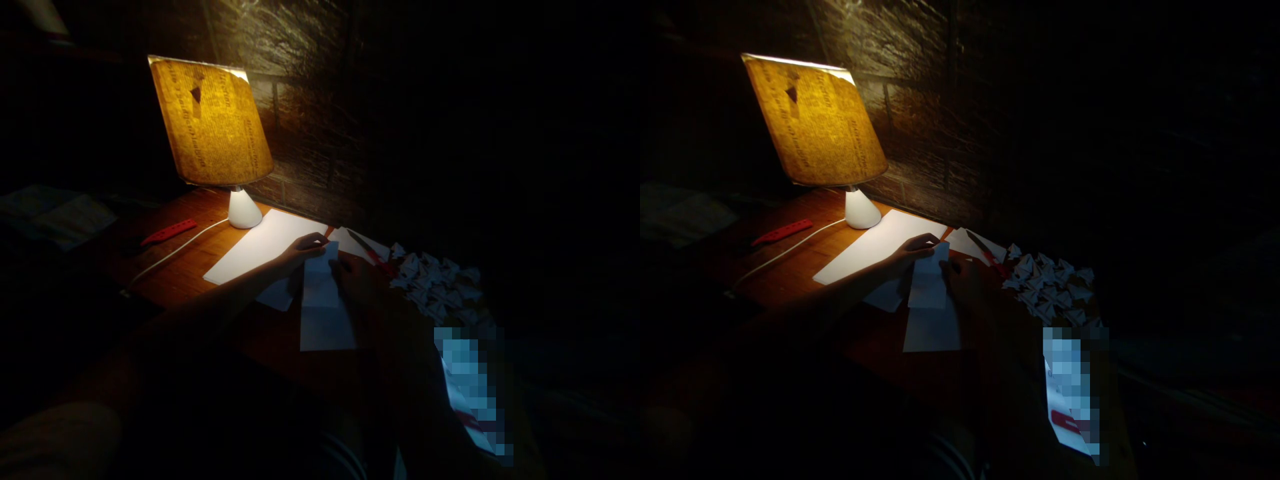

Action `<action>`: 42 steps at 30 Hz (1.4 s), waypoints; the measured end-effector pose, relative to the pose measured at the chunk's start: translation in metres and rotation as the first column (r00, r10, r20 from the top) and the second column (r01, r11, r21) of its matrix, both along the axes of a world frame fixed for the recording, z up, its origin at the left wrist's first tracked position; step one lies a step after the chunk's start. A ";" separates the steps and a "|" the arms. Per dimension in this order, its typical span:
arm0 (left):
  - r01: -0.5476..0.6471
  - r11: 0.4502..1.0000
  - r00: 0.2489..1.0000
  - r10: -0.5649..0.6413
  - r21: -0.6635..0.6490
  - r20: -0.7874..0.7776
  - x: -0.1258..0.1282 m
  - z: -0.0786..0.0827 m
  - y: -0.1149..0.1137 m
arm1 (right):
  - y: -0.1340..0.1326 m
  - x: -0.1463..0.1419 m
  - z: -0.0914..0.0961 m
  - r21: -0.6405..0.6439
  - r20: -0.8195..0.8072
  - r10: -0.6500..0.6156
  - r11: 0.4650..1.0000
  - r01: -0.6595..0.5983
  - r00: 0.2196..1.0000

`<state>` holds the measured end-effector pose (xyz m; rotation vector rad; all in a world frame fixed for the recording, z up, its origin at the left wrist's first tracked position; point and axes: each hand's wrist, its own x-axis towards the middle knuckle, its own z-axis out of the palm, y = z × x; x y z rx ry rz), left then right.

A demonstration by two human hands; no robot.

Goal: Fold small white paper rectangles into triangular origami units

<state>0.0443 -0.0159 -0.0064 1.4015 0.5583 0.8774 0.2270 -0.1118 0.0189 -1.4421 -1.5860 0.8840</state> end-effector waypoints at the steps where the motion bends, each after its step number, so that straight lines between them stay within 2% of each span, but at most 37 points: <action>1: 0.034 0.999 0.999 -0.034 -0.031 0.009 -0.001 -0.002 0.001 | -0.001 0.000 0.001 0.012 -0.001 0.006 1.000 -0.006 1.000; 4: 0.145 0.985 0.989 -0.142 -0.091 0.044 -0.001 -0.006 0.002 | -0.001 -0.001 0.000 0.044 0.008 0.039 0.998 -0.039 0.999; 7: 0.221 0.971 0.975 -0.217 -0.091 0.054 -0.002 -0.009 0.001 | 0.001 -0.001 -0.005 0.040 -0.016 0.063 0.997 -0.062 0.998; 13: 0.245 0.967 0.968 -0.247 -0.065 -0.032 -0.002 -0.013 0.000 | 0.005 -0.003 -0.014 -0.024 -0.135 0.030 0.999 -0.034 0.990; 17: 0.235 0.970 0.969 -0.239 -0.061 -0.058 -0.002 -0.006 -0.005 | 0.004 -0.004 -0.014 -0.073 -0.193 -0.055 0.996 0.042 0.980; 23: 0.257 0.966 0.964 -0.257 0.003 -0.074 0.000 0.010 -0.014 | 0.006 -0.002 -0.015 -0.007 -0.133 0.038 0.999 -0.039 0.990; 26: 0.240 0.971 0.969 -0.240 -0.009 -0.058 0.000 0.010 -0.014 | 0.006 -0.001 -0.015 0.011 -0.095 0.035 0.999 -0.035 0.995; 31: 0.141 0.988 0.989 -0.143 -0.062 -0.028 0.001 0.005 -0.011 | 0.006 0.000 -0.014 0.028 -0.096 0.073 0.997 -0.071 0.993; 36: 0.141 0.990 0.990 -0.141 -0.013 0.023 0.003 0.005 -0.011 | 0.004 -0.002 -0.012 -0.003 -0.056 0.018 1.000 -0.019 0.998; 42: -0.001 0.997 0.999 0.005 0.080 -0.044 0.003 0.007 -0.009 | 0.003 -0.002 -0.012 0.064 -0.154 0.105 0.993 -0.096 0.982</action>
